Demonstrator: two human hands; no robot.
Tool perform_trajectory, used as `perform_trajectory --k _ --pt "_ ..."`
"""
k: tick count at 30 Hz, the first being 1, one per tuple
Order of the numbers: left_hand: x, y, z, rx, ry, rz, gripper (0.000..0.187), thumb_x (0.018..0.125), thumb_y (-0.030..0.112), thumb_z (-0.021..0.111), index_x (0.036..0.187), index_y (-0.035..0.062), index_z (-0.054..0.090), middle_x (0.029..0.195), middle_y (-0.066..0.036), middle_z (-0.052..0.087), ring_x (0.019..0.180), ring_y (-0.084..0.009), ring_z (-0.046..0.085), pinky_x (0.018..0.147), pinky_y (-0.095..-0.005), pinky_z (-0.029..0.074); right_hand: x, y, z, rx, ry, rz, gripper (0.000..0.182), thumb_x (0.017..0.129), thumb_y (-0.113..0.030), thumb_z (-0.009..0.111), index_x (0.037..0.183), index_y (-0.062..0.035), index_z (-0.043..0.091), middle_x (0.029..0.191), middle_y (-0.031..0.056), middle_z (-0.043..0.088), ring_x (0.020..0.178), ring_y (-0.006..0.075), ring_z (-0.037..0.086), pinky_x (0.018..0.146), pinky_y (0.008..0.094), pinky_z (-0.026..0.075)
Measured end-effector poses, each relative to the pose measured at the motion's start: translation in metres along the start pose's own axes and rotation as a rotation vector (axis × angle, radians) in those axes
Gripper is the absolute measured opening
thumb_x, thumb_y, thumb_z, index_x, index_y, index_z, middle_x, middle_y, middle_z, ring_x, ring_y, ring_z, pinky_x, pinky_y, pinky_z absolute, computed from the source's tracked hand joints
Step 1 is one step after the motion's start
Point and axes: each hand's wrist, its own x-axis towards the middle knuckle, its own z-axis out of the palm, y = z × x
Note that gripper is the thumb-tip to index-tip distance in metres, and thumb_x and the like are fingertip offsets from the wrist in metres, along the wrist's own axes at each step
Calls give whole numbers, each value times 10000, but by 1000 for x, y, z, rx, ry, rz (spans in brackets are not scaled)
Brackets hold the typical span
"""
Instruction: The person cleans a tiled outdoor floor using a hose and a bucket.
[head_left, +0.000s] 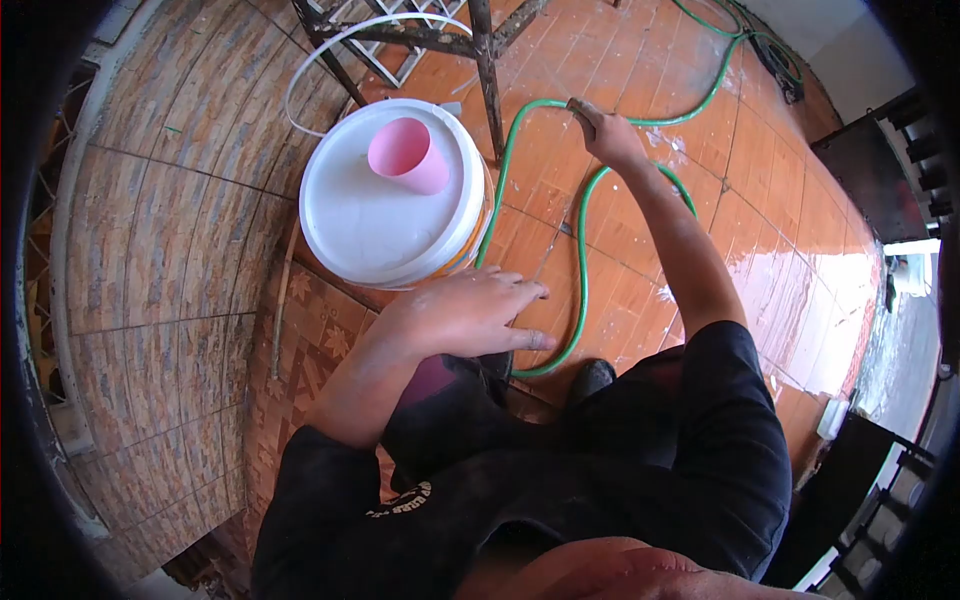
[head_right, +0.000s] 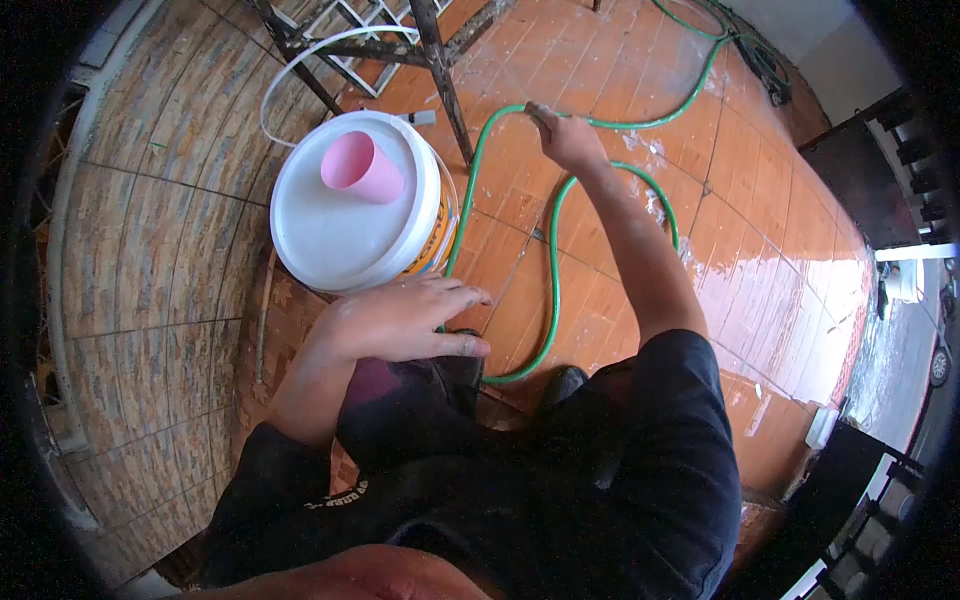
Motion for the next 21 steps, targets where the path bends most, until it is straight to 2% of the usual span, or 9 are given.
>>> perform_trajectory --k 1,3,4,7,8,13,15,19,21 --pt "0 0 1 -11 -7 -4 712 881 587 511 1272 -9 509 1214 -211 576 1172 -354 520 1004 -452 394 -3 2 -1 5 -12 4 283 950 -255 484 1205 -176 577 976 170 666 838 388 643 730 483 529" --pt "-1 0 3 28 25 19 684 881 574 521 1245 -6 525 1181 -211 589 1141 -365 538 986 -459 407 -7 5 -4 62 29 -181 279 943 -240 501 1197 -162 587 1014 156 663 872 375 639 747 460 532" --pt "-2 1 3 10 28 6 684 881 574 521 1245 -6 525 1181 -211 589 1141 -365 538 986 -459 407 -9 12 -1 59 13 -202 268 931 -210 526 1181 -146 598 1029 149 662 893 365 636 761 444 532" --pt "-4 11 1 5 31 0 646 884 558 525 1207 -1 544 1135 -215 605 1102 -376 558 962 -463 425 -16 18 -6 48 -11 -233 263 922 -191 544 1171 -136 605 1035 154 659 900 364 635 765 437 532" --pt "-5 14 -2 17 -17 -4 657 889 558 521 1227 -4 523 1134 -211 597 1118 -372 541 984 -454 403 -20 7 -17 30 -42 -154 263 914 -174 560 1167 -125 611 1038 152 661 919 356 636 776 429 530" --pt "-7 19 1 37 -30 38 652 895 544 522 1231 -13 506 1130 -212 582 1124 -368 527 990 -457 390 -24 6 -22 52 -39 -233 267 921 -173 557 1175 -108 605 1061 142 664 945 349 640 788 428 529" --pt "-9 19 7 39 81 107 620 867 521 579 1118 -45 570 1087 -245 614 1076 -381 578 912 -458 459 -28 3 -24 39 -115 -174 273 922 -173 557 1187 -123 601 1044 142 669 909 354 649 777 431 534" --pt "-11 20 9 41 83 91 628 863 522 584 1120 -51 567 1083 -255 613 1064 -389 584 912 -457 461 -32 6 -21 0 -134 -217 282 922 -174 557 1199 -142 597 987 152 677 849 362 656 750 439 536" --pt "-12 22 2 46 -51 42 679 895 533 527 1267 -34 484 1150 -239 567 1132 -393 518 986 -462 397 -33 10 -17 5 -134 -196 280 921 -174 559 1197 -151 599 940 163 678 809 369 656 723 449 532"
